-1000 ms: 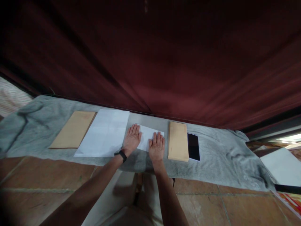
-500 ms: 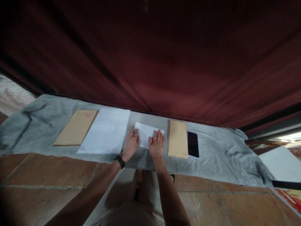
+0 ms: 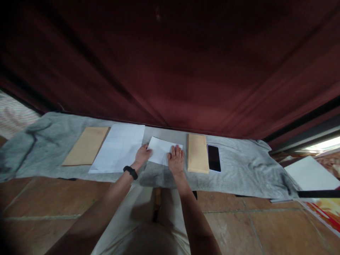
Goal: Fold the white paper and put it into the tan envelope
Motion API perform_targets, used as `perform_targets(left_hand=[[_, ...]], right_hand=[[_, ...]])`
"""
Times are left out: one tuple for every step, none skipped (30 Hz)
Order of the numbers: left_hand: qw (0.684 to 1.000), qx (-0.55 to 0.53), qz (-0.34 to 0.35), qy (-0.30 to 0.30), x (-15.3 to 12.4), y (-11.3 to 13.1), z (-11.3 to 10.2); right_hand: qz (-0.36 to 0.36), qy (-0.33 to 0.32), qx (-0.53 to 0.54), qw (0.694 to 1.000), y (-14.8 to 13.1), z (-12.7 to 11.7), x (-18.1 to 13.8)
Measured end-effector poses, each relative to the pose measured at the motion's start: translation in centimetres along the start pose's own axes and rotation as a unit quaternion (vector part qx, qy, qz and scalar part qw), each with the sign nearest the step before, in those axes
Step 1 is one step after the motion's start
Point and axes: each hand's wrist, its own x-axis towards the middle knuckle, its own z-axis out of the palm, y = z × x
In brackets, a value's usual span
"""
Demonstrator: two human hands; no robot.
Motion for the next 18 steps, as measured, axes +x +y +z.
perform_targets(left_hand=[[1.000,-0.006,0.000,-0.003,-0.3,-0.2,0.1],[1.000,-0.010,0.000,-0.002,-0.7,-0.3,0.2],[1.000,-0.014,0.000,0.000,-1.1,-0.4,0.3],[1.000,-0.016,-0.002,0.005,-1.5,-0.5,0.4],[1.000,-0.017,-0.005,0.010,-1.9,-0.5,0.4],[1.000,-0.018,-0.008,0.016,-2.2,-0.5,0.4],[1.000,-0.017,-0.011,0.021,-2.5,-0.5,0.4],[1.000,-0.015,-0.013,0.024,-2.8,-0.4,0.4],[0.999,-0.011,-0.010,0.028,-3.0,-0.4,0.4],[0.999,-0.003,0.000,0.038,-3.3,-0.3,0.4],[0.998,0.011,0.021,0.057,-3.6,-0.1,0.5],[0.995,0.030,0.051,0.082,-3.9,0.1,0.7],[0.989,0.051,0.090,0.110,-4.2,0.4,1.0],[0.979,0.070,0.135,0.133,-4.4,0.7,1.4],[0.969,0.087,0.181,0.145,-4.6,1.1,1.9],[0.959,0.099,0.223,0.143,-4.7,1.4,2.5],[0.951,0.109,0.257,0.130,-4.7,1.8,3.2],[0.946,0.116,0.282,0.113,-4.6,2.0,3.8]], right_hand=[[0.005,0.002,0.006,1.000,-0.1,-0.1,0.1],[0.008,0.004,0.012,1.000,-0.2,-0.2,0.1],[0.008,0.003,0.018,1.000,-0.5,-0.3,0.1],[0.003,0.000,0.023,1.000,-0.8,-0.4,0.1],[-0.006,-0.004,0.028,1.000,-1.1,-0.4,0.0],[-0.017,-0.009,0.031,0.999,-1.5,-0.3,-0.2],[-0.027,-0.015,0.032,0.999,-1.8,-0.3,-0.5],[-0.034,-0.018,0.031,0.999,-2.1,-0.1,-0.7],[-0.037,-0.019,0.029,0.999,-2.3,0.0,-1.0],[-0.038,-0.020,0.026,0.999,-2.5,0.1,-1.2],[-0.038,-0.020,0.022,0.999,-2.6,0.1,-1.3],[-0.038,-0.021,0.019,0.999,-2.6,0.2,-1.4],[-0.038,-0.023,0.016,0.999,-2.6,0.2,-1.5],[-0.037,-0.026,0.013,0.999,-2.6,0.2,-1.5],[-0.037,-0.031,0.011,0.999,-2.6,0.1,-1.4],[-0.037,-0.036,0.009,0.999,-2.6,0.0,-1.4],[-0.038,-0.042,0.008,0.998,-2.5,0.0,-1.3],[-0.036,-0.047,0.008,0.998,-2.5,-0.1,-1.3]])
